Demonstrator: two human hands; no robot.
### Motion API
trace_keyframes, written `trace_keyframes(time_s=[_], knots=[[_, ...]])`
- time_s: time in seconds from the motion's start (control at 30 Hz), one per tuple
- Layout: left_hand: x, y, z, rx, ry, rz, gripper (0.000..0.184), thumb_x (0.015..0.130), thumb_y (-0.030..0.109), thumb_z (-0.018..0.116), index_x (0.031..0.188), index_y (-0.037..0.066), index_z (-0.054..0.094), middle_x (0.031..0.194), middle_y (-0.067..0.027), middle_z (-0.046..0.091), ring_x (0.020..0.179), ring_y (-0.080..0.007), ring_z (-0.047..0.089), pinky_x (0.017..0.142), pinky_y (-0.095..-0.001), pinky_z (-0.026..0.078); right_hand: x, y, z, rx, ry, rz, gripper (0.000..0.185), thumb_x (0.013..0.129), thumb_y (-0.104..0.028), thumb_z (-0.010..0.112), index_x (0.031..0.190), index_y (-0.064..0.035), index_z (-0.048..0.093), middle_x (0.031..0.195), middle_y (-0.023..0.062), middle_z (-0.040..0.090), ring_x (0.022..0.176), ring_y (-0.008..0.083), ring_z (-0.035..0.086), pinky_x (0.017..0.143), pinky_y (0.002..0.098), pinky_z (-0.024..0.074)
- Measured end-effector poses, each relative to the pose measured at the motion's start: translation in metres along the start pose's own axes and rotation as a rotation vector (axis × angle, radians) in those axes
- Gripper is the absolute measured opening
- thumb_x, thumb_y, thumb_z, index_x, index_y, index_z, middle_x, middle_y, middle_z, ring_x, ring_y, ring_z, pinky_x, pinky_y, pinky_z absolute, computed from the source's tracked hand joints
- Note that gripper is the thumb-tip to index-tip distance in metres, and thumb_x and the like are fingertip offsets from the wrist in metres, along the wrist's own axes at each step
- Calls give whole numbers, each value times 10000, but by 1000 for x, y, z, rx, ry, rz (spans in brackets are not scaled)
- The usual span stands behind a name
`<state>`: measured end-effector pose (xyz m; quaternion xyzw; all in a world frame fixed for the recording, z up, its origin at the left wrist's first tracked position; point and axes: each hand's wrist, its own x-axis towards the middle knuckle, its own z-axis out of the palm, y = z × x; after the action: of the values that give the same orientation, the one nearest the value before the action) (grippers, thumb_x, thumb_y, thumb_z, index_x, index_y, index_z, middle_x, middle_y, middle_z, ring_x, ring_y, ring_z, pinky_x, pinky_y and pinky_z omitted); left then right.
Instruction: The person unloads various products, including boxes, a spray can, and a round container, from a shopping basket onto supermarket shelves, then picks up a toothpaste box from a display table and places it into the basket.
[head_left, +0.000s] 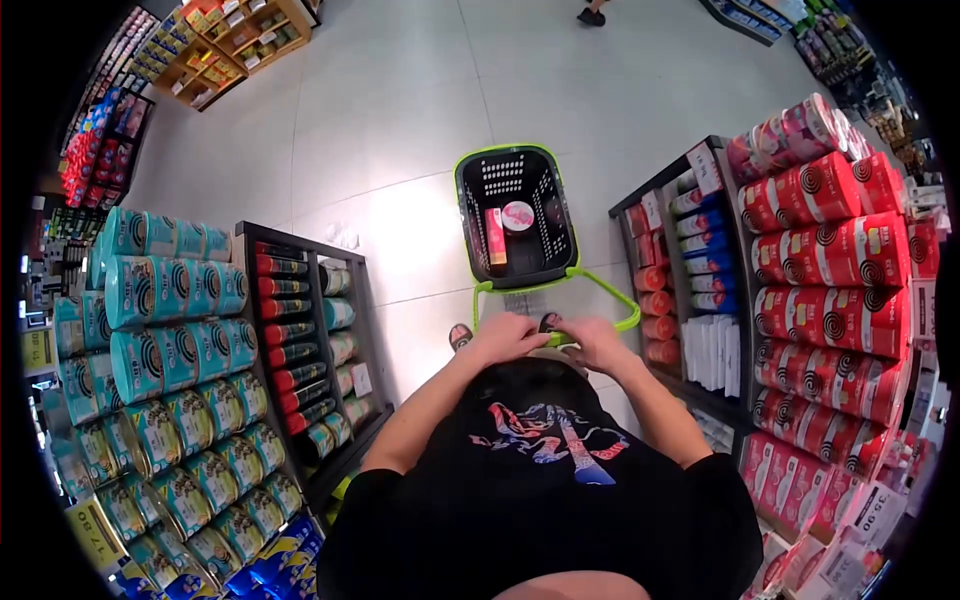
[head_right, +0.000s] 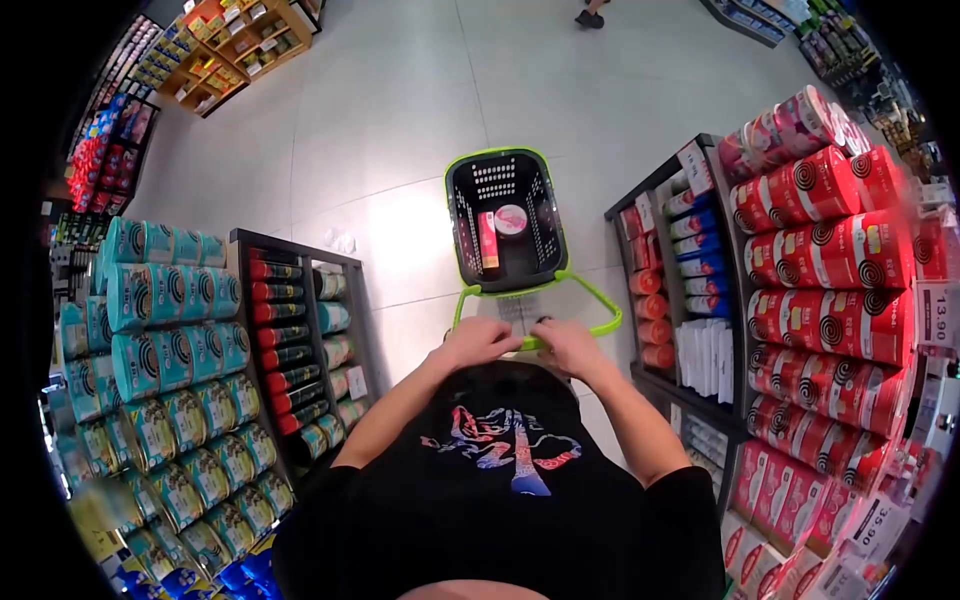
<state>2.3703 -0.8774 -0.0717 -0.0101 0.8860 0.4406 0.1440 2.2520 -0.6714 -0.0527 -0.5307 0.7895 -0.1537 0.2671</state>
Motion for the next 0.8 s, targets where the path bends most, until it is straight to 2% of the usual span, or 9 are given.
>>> trace_keyframes(time_s=[0.13,0.27,0.33,0.4,0.47,0.5,0.53,0.6,0.8], knots=[[-17,-36,-13,-69,-18,127,376,892,407,612,855,34,645,804,-189,667,770,-382,639,692,-474,484,17,-39,8,-62,86,260,499,660,-58,681,1154,-103,624,860,113,680,942,346,628,845,477,462],[-14,-63,-12,-183,-212,153,324,879,345,644,899,21,635,801,-181,658,762,-344,638,686,-436,479,9,-42,25,-132,240,345,494,661,-22,661,1147,-99,623,914,137,662,993,333,610,912,461,439],[-9,-61,-12,-273,-204,201,322,876,332,649,926,14,637,798,-177,657,755,-333,639,684,-420,480,2,-57,17,-286,764,490,516,651,15,630,1161,-53,595,1028,175,632,993,360,598,989,472,401],[6,-48,-27,-259,-338,235,316,876,328,650,939,18,641,798,-172,658,757,-328,641,689,-421,480,-12,-53,19,-320,911,658,566,680,20,649,1234,-52,561,1127,179,597,1022,374,594,990,452,422],[28,-40,-32,-240,-457,252,310,876,323,652,952,22,646,798,-166,659,758,-323,644,694,-422,480,-28,-31,41,259,1169,874,491,781,-51,692,1250,-29,548,1156,164,610,1020,320,614,923,388,476],[40,-38,-30,-175,-536,242,302,871,316,654,969,30,650,814,-167,663,779,-330,647,708,-427,484,-26,-28,35,745,1204,828,510,871,-129,693,1315,-1,478,1151,156,626,991,234,632,837,330,521],[47,-38,-27,-106,-613,225,296,866,309,656,985,39,654,830,-168,667,801,-337,650,721,-432,488,-27,-32,32,751,1217,846,510,871,-129,693,1315,-1,478,1151,156,626,991,234,632,837,330,521],[60,-31,-29,1,-557,345,283,846,296,669,982,47,663,852,-171,676,828,-357,653,726,-449,497,-10,-38,24,1437,1320,958,565,900,-131,669,1369,23,395,1099,152,641,935,197,649,787,327,544],[87,-4,-59,72,-694,260,299,793,339,694,903,61,674,815,-167,678,800,-359,660,720,-463,504,39,-29,18,1598,1290,924,518,906,-118,634,1337,19,382,940,143,634,773,243,668,720,349,556]])
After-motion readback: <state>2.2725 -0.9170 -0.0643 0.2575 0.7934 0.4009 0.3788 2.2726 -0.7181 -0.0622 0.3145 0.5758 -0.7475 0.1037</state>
